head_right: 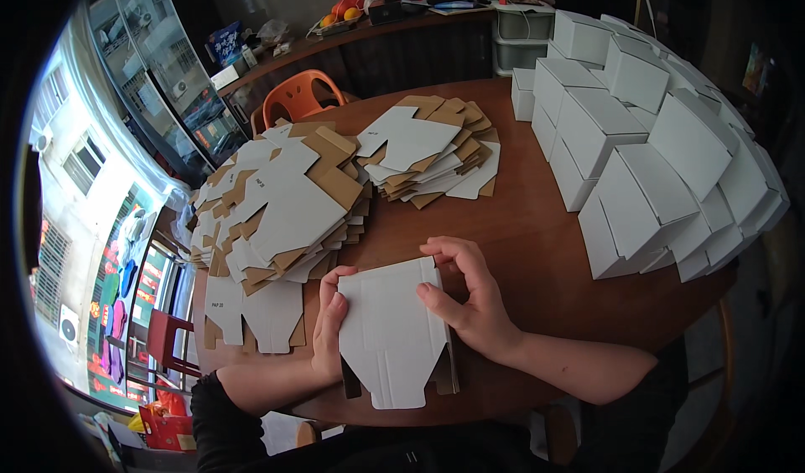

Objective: The person assembles small white cardboard boxes from flat pre-cut sheets. They fold the cardboard along pre-scored lines, tuck the flaps into slots to form the box structure, and then place the finished boxes into a growing stack on the right side of the table.

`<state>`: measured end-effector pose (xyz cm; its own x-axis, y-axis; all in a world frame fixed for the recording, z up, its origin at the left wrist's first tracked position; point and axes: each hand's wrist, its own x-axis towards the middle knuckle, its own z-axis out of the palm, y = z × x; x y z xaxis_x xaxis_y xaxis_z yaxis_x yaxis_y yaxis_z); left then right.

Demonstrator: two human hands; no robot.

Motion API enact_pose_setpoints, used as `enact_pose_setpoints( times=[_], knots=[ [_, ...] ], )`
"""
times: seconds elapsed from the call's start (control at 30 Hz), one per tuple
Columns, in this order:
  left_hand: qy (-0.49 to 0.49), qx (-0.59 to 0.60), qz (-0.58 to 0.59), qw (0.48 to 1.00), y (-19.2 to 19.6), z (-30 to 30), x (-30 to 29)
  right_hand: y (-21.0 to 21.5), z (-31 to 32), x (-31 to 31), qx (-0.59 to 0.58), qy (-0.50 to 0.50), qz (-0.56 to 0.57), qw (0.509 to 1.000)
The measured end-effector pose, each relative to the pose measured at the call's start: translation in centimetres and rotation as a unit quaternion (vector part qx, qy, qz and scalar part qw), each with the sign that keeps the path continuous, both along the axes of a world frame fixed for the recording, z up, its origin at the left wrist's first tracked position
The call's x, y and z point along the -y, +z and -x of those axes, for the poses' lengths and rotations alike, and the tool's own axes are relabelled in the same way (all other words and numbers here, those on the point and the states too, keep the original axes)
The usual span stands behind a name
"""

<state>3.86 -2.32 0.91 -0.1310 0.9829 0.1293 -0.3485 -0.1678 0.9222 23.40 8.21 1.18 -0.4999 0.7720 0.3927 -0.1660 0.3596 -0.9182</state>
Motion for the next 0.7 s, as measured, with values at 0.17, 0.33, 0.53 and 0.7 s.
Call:
enact_pose_setpoints(
  times=[0.17, 0.33, 0.53, 0.7],
  knots=[
    [-0.003, 0.001, 0.001, 1.0, 0.2, -0.1, 0.1, 0.6, -0.3, 0.2, -0.005, 0.062, 0.073, 0.995],
    [0.002, 0.01, 0.006, 1.0, 0.2, -0.1, 0.1, 0.8, 0.0, 0.2, -0.019, 0.07, 0.084, 0.994],
    [0.006, 0.011, 0.001, 1.0, 0.4, -0.3, 0.1, 0.8, 0.2, 0.5, -0.033, 0.068, 0.106, 0.992],
    [0.003, 0.026, -0.001, 1.0, 0.5, -0.3, 0.1, 1.3, -0.3, 0.6, -0.008, 0.092, 0.124, 0.988]
  ],
)
